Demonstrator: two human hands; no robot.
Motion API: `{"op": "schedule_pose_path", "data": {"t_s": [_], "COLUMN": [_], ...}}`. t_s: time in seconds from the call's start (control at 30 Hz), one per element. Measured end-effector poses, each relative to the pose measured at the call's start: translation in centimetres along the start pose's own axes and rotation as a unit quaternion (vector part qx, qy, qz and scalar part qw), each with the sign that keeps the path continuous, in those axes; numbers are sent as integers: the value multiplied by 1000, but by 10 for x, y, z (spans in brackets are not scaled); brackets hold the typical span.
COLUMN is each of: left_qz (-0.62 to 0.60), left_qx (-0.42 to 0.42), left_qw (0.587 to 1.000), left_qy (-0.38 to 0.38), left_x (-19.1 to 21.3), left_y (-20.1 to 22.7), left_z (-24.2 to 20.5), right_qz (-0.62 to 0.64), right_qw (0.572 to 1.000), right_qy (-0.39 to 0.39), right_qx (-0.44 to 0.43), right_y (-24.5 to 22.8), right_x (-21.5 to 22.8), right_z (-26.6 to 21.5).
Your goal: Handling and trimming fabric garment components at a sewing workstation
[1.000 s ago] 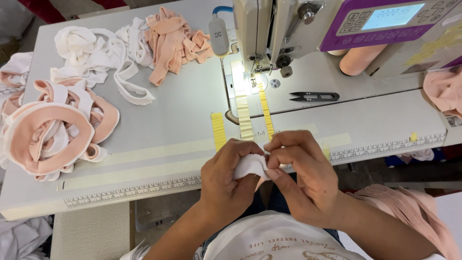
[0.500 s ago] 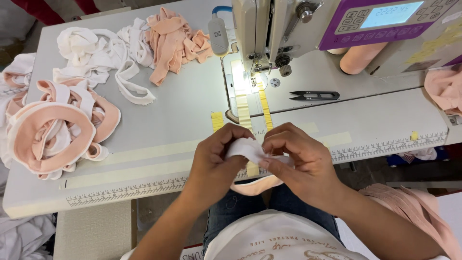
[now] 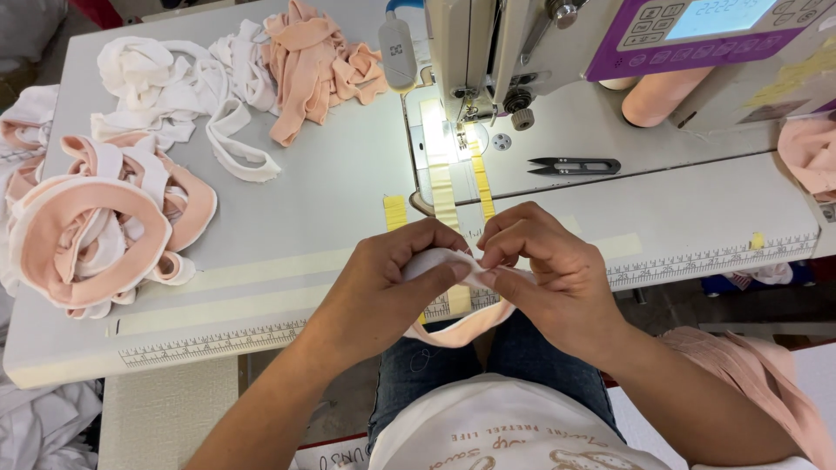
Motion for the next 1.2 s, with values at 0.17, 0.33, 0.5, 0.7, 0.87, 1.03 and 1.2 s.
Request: {"op": "schedule_pose_path", "data": {"t_s": [0.17,0.33,0.5,0.7,0.87,1.03,1.2], "left_qz": [24,16,46,178,267,232,132], "left_qx": [24,47,43,-75,-166,-149,-154], "left_qw": [999,999,998,973,937,950,973], "left_qy": [8,14,-1,-126,-155,-148,-110], "left_x": [2,0,6,25,28,36,37], "left_y": [6,-2,-1,-15,-74,-71,-46], "left_z": [0,4,7,61,150,166,129], "right_qz": [-18,-6,-13,2,-352,-298,-20], "right_qw": [999,1000,982,969,933,954,996], "right_qy": [-9,-3,-49,-95,-65,-33,-62], "right_qx": [-26,-13,-182,-230,29,24,-61], "right_y": [-1,4,29,80,104,107,103], "right_x": [1,4,9,13,16,29,20], "right_z": [2,3,6,6,48,81,86]}}
Point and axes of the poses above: each hand's wrist, its own z-axis towards the middle knuckle, its own x-axis out of the back of the hand, y = z × x, the point moved 5 cm from there along z, towards the middle knuckle, and after that the axes turned 6 degrees about -x, right-handed, at the moved point
